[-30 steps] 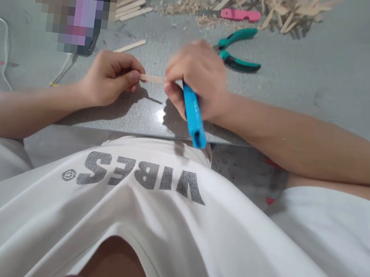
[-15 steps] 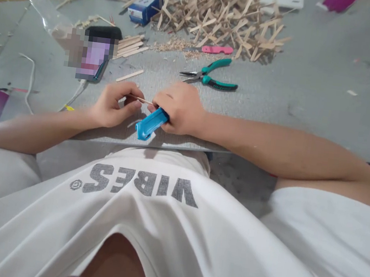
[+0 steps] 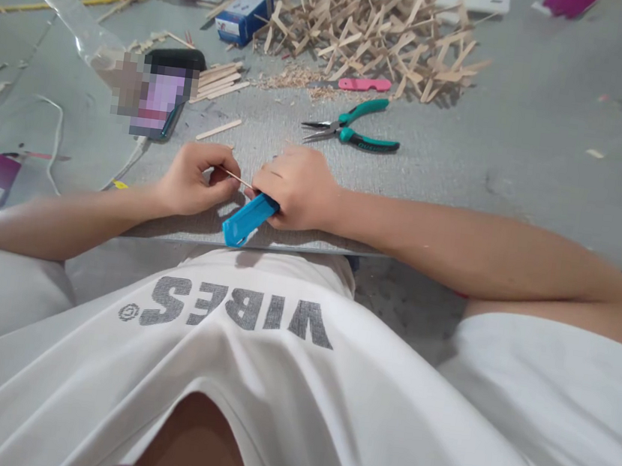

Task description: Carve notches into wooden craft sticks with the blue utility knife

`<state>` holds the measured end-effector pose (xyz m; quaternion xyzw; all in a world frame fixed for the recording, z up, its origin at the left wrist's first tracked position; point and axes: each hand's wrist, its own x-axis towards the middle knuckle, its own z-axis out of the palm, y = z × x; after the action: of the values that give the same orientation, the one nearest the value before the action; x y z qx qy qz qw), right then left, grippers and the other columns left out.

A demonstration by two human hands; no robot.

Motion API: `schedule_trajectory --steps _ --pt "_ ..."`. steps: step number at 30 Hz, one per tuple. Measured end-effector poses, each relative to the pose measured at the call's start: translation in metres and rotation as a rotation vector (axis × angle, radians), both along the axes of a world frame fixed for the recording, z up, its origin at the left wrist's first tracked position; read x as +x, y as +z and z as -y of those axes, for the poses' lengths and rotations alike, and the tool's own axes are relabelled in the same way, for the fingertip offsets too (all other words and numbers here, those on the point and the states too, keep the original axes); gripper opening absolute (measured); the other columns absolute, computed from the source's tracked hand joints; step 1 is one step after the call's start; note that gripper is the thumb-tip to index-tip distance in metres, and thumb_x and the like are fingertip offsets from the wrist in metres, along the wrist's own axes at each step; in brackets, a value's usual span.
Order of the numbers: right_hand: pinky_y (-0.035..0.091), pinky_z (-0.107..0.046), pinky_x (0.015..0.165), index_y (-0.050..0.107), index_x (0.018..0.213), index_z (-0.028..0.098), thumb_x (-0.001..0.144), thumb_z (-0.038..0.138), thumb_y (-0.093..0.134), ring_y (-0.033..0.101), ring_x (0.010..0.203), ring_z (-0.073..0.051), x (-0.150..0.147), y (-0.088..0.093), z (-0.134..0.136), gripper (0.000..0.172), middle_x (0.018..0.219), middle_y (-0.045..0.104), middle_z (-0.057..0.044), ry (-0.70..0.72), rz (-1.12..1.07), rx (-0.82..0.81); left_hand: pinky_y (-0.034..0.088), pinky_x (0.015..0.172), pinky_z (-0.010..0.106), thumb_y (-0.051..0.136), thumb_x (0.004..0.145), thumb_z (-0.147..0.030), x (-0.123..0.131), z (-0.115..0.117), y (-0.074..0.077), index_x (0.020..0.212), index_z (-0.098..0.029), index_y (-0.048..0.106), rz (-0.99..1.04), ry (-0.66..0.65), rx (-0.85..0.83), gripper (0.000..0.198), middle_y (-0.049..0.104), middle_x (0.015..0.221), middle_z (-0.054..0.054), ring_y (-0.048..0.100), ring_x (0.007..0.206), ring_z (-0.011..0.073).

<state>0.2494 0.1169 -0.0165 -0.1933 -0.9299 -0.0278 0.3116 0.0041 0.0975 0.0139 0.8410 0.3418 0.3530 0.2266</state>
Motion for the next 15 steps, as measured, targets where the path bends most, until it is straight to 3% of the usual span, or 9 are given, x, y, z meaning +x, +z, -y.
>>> schedule_trajectory --steps 7,10,12,15 --pt "0.03 -0.038 0.069 0.059 0.079 0.023 0.106 0.047 0.051 0.047 0.064 -0.017 0.002 0.003 0.005 0.036 0.069 0.061 -0.004 -0.024 -0.04 -0.108 0.034 0.055 0.029 0.061 0.076 -0.024 -0.002 0.0 0.001 0.072 -0.021 0.064 -0.005 -0.027 -0.018 0.006 0.058 0.06 -0.001 0.044 0.054 0.0114" --pt "0.031 -0.036 0.066 0.06 0.08 0.023 0.097 0.043 0.056 0.045 0.063 -0.017 0.003 0.0 0.003 0.026 0.066 0.057 -0.003 -0.061 -0.091 -0.194 0.041 0.057 0.03 0.065 0.078 -0.027 -0.005 -0.001 -0.004 0.089 -0.02 0.069 0.011 0.009 -0.035 0.014 0.064 0.069 0.001 0.051 0.058 0.0135" --pt "0.032 -0.035 0.064 0.059 0.08 0.023 0.09 0.039 0.058 0.043 0.06 -0.016 0.005 -0.001 0.001 0.019 0.065 0.056 -0.002 -0.067 -0.127 -0.243 0.052 0.066 0.034 0.069 0.08 -0.032 -0.007 -0.004 -0.007 0.104 -0.022 0.069 0.021 0.058 0.042 0.026 0.073 0.087 0.006 0.062 0.071 0.0178" --pt "0.033 -0.033 0.063 0.056 0.079 0.023 0.084 0.037 0.061 0.044 0.059 -0.015 0.006 0.001 0.002 0.016 0.066 0.056 -0.001 -0.073 -0.168 -0.329 0.061 0.092 0.048 0.072 0.087 -0.04 -0.009 -0.006 -0.011 0.103 -0.025 0.066 -0.023 0.151 0.26 0.023 0.076 0.114 0.013 0.069 0.101 0.0275"
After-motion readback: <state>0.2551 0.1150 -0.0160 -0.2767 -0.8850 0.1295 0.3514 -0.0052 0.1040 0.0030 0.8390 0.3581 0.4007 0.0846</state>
